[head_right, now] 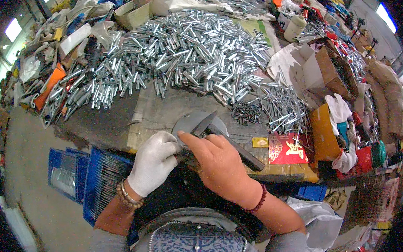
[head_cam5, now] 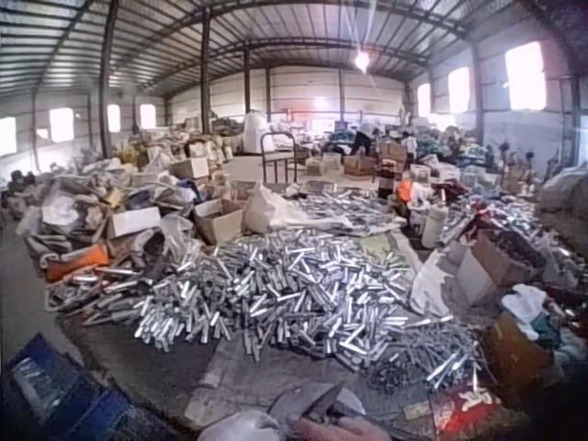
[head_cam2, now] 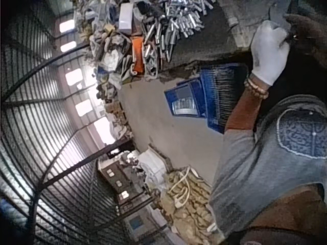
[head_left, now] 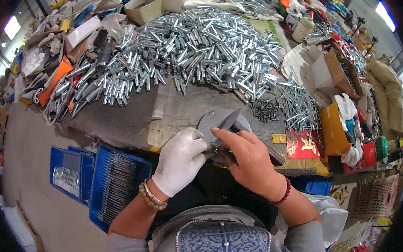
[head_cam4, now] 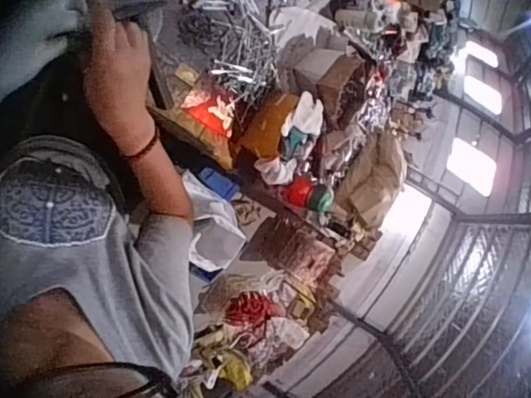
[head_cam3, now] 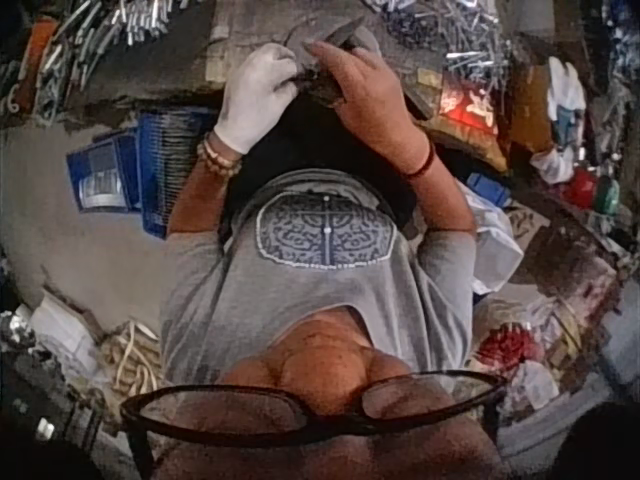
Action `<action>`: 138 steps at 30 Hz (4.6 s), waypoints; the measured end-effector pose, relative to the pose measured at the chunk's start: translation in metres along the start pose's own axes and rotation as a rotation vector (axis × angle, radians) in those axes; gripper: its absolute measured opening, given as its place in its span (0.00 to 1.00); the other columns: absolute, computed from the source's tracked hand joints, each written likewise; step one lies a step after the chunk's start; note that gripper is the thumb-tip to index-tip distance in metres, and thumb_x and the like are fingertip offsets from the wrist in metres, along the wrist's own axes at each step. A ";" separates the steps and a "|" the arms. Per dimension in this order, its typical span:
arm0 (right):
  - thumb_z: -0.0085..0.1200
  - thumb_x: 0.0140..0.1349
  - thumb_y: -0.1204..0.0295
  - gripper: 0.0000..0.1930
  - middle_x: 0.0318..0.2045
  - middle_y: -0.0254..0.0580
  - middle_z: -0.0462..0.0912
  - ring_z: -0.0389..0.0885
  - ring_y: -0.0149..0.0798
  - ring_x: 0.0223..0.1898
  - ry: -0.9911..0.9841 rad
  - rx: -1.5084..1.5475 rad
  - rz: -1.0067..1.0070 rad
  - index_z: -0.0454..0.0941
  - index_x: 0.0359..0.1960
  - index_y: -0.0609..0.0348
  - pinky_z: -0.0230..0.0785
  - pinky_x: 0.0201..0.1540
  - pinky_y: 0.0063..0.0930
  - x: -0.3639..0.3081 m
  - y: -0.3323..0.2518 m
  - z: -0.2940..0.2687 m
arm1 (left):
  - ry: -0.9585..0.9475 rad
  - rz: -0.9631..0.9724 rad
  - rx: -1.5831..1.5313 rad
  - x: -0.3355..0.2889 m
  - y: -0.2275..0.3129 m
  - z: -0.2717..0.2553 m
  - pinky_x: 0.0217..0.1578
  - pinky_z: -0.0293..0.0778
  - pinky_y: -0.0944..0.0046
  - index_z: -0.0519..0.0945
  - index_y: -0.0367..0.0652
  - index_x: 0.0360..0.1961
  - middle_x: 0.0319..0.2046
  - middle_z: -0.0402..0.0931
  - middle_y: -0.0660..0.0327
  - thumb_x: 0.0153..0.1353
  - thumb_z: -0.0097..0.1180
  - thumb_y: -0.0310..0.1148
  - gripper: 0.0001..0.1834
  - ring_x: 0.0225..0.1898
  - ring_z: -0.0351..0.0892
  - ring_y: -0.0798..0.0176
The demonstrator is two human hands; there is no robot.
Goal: The person assembles metal components by hammering metal pins into circular metal base plates using a hammer and a metal jig.
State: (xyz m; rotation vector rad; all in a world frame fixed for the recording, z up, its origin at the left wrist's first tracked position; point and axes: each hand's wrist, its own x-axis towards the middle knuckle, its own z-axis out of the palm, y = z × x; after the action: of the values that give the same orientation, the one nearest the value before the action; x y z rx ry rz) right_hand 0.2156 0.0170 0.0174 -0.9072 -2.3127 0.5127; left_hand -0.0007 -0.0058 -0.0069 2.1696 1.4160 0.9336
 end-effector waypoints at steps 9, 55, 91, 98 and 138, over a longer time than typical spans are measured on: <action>0.63 0.50 0.83 0.34 0.41 0.46 0.84 0.80 0.52 0.41 0.079 -0.082 -0.102 0.76 0.65 0.60 0.75 0.48 0.46 -0.006 0.007 0.012 | 0.053 0.050 -0.026 0.000 -0.001 0.002 0.44 0.77 0.49 0.85 0.41 0.34 0.37 0.79 0.54 0.51 0.67 0.22 0.08 0.43 0.81 0.45; 0.60 0.54 0.82 0.34 0.41 0.46 0.79 0.84 0.53 0.39 -0.110 -0.138 0.254 0.79 0.67 0.49 0.77 0.40 0.48 -0.031 0.003 -0.048 | -0.060 -0.036 -0.143 0.006 -0.004 -0.006 0.46 0.76 0.55 0.87 0.40 0.33 0.37 0.79 0.56 0.56 0.72 0.28 0.06 0.43 0.81 0.51; 0.53 0.72 0.78 0.21 0.39 0.32 0.80 0.73 0.21 0.27 0.167 0.524 0.730 0.77 0.66 0.59 0.63 0.25 0.16 -0.056 -0.016 0.002 | 0.694 -0.822 -0.603 -0.143 -0.056 -0.018 0.44 0.79 0.65 0.75 0.33 0.63 0.39 0.87 0.54 0.62 0.69 0.28 0.28 0.41 0.86 0.65; 0.55 0.73 0.75 0.20 0.37 0.31 0.78 0.72 0.21 0.25 0.265 0.535 0.767 0.78 0.65 0.59 0.60 0.23 0.16 -0.054 -0.010 0.010 | 0.938 -1.203 -0.467 -0.281 -0.168 -0.017 0.44 0.81 0.63 0.77 0.30 0.61 0.44 0.86 0.51 0.59 0.69 0.32 0.30 0.41 0.87 0.60; 0.62 0.67 0.78 0.17 0.50 0.52 0.88 0.88 0.50 0.53 0.098 0.517 0.398 0.83 0.58 0.60 0.78 0.57 0.38 -0.057 -0.001 0.003 | 0.246 -0.527 0.709 0.084 -0.106 -0.075 0.49 0.80 0.42 0.80 0.47 0.58 0.48 0.85 0.47 0.61 0.62 0.30 0.23 0.50 0.85 0.39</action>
State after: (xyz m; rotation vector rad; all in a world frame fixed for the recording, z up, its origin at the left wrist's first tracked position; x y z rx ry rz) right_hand 0.2468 -0.0248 -0.0059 -1.0929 -1.7768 1.1408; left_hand -0.1005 0.1123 0.0055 1.9411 2.5800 0.5522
